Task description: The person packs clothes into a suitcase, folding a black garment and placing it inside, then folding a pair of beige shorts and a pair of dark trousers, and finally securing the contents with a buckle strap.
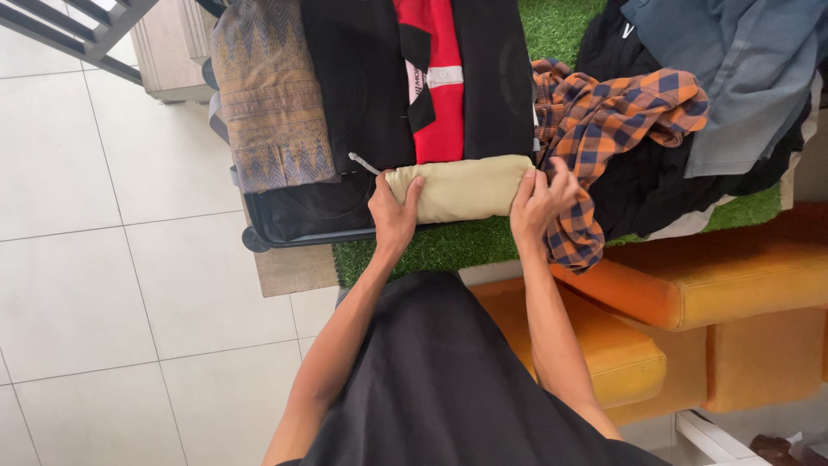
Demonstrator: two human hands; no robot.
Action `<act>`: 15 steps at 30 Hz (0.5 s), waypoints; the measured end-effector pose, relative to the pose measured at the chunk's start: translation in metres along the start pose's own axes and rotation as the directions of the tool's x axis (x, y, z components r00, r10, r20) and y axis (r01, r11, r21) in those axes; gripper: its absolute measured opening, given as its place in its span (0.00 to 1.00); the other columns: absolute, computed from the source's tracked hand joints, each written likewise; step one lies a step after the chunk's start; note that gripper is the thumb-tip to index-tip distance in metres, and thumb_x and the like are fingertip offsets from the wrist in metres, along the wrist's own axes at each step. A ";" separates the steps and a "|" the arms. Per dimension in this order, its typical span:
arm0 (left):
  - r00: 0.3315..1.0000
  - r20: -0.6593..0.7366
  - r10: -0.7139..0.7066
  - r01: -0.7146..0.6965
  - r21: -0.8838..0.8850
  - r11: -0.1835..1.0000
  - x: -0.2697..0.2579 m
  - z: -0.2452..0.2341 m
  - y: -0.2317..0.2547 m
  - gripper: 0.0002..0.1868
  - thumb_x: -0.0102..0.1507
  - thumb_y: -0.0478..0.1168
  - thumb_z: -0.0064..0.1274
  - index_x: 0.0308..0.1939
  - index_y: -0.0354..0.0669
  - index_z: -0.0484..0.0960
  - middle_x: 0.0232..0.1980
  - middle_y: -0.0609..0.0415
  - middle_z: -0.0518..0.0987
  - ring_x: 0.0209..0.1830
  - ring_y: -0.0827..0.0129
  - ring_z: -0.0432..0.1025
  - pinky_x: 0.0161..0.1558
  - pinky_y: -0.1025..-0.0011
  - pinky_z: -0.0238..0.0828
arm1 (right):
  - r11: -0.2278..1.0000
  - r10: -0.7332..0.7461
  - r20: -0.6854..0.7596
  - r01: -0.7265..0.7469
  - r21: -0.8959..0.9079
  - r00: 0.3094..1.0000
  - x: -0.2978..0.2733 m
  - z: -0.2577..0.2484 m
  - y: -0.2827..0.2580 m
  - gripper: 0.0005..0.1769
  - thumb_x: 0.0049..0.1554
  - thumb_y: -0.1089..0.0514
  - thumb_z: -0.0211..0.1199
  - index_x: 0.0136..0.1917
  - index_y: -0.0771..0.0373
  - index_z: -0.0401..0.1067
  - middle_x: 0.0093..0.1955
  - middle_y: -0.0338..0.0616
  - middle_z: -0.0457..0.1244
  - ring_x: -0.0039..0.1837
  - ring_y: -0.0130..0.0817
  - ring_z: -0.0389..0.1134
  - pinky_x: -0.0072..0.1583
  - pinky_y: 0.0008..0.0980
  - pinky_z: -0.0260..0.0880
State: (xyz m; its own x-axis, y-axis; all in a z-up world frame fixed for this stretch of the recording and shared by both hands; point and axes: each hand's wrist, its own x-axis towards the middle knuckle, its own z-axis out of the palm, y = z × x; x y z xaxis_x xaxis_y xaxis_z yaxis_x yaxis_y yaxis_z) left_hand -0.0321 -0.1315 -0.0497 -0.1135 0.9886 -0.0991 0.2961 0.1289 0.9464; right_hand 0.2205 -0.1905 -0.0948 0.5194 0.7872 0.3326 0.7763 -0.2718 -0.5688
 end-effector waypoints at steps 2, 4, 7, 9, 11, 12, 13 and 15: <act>0.992 0.036 0.123 -0.125 0.078 0.989 -0.001 -0.002 -0.003 0.25 0.67 0.48 0.60 0.53 0.27 0.74 0.40 0.36 0.82 0.40 0.47 0.80 0.43 0.58 0.75 | 0.974 -0.037 -0.052 0.024 -0.227 0.998 0.001 0.002 0.008 0.19 0.66 0.52 0.56 0.48 0.68 0.81 0.74 0.56 0.59 0.74 0.55 0.53 0.69 0.58 0.51; 0.993 0.074 0.090 -0.101 0.153 0.983 0.005 -0.006 -0.005 0.23 0.68 0.49 0.60 0.50 0.28 0.75 0.41 0.36 0.81 0.41 0.46 0.79 0.45 0.56 0.74 | 0.996 0.088 0.068 -0.090 0.025 0.994 0.007 0.003 0.020 0.20 0.67 0.48 0.61 0.48 0.67 0.82 0.80 0.60 0.50 0.80 0.57 0.42 0.75 0.59 0.40; 0.995 0.057 0.086 -0.099 0.264 0.959 0.000 -0.012 0.008 0.25 0.66 0.50 0.62 0.50 0.27 0.76 0.46 0.33 0.76 0.44 0.43 0.75 0.47 0.54 0.70 | 0.901 0.272 0.213 -0.326 0.287 0.938 0.015 0.009 0.028 0.19 0.64 0.45 0.63 0.49 0.64 0.81 0.81 0.56 0.50 0.81 0.56 0.43 0.77 0.55 0.41; 0.993 0.010 0.121 -0.119 0.301 0.946 -0.002 -0.015 0.020 0.29 0.63 0.49 0.63 0.54 0.25 0.75 0.50 0.31 0.72 0.45 0.41 0.72 0.46 0.53 0.68 | 0.906 0.292 0.220 -0.343 0.247 0.931 0.019 0.013 0.026 0.18 0.63 0.47 0.65 0.46 0.65 0.80 0.80 0.55 0.51 0.81 0.55 0.47 0.77 0.54 0.44; 0.924 -0.112 0.367 -0.251 0.546 0.799 -0.003 -0.017 0.025 0.34 0.55 0.50 0.66 0.55 0.25 0.76 0.55 0.35 0.70 0.53 0.42 0.68 0.49 0.51 0.63 | 0.909 0.317 0.227 -0.364 0.204 0.921 0.024 0.014 0.023 0.17 0.62 0.49 0.67 0.44 0.66 0.80 0.80 0.53 0.53 0.81 0.54 0.50 0.78 0.53 0.47; 0.924 -0.106 0.367 -0.254 0.546 0.798 -0.004 -0.018 0.023 0.34 0.55 0.50 0.66 0.55 0.25 0.76 0.55 0.35 0.70 0.53 0.42 0.68 0.49 0.51 0.63 | 0.913 0.251 0.192 -0.298 0.279 0.949 0.028 0.014 0.021 0.13 0.59 0.52 0.69 0.46 0.64 0.80 0.79 0.54 0.52 0.77 0.53 0.55 0.75 0.51 0.53; 0.854 -0.003 0.520 -0.430 0.558 0.710 -0.003 -0.017 0.019 0.27 0.59 0.45 0.64 0.58 0.33 0.77 0.59 0.39 0.71 0.57 0.47 0.68 0.56 0.53 0.62 | 0.909 0.181 0.151 -0.224 0.351 0.972 0.031 0.013 0.018 0.10 0.56 0.55 0.70 0.48 0.63 0.80 0.77 0.54 0.52 0.74 0.52 0.60 0.73 0.48 0.60; 0.751 0.104 0.652 -0.590 0.548 0.593 -0.003 -0.014 0.009 0.22 0.64 0.41 0.62 0.60 0.41 0.78 0.62 0.44 0.72 0.62 0.51 0.68 0.62 0.54 0.62 | 0.910 0.138 0.115 -0.171 0.377 0.984 0.030 0.007 0.011 0.10 0.55 0.59 0.69 0.50 0.64 0.78 0.75 0.53 0.53 0.71 0.50 0.62 0.71 0.47 0.62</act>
State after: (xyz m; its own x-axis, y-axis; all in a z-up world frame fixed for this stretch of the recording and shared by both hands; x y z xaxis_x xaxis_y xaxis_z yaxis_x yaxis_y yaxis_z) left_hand -0.0426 -0.1348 -0.0366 0.2060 0.8345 0.5111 0.7623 -0.4643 0.4509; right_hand 0.2425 -0.1663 -0.0963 0.5767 0.8006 0.1626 0.4827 -0.1734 -0.8585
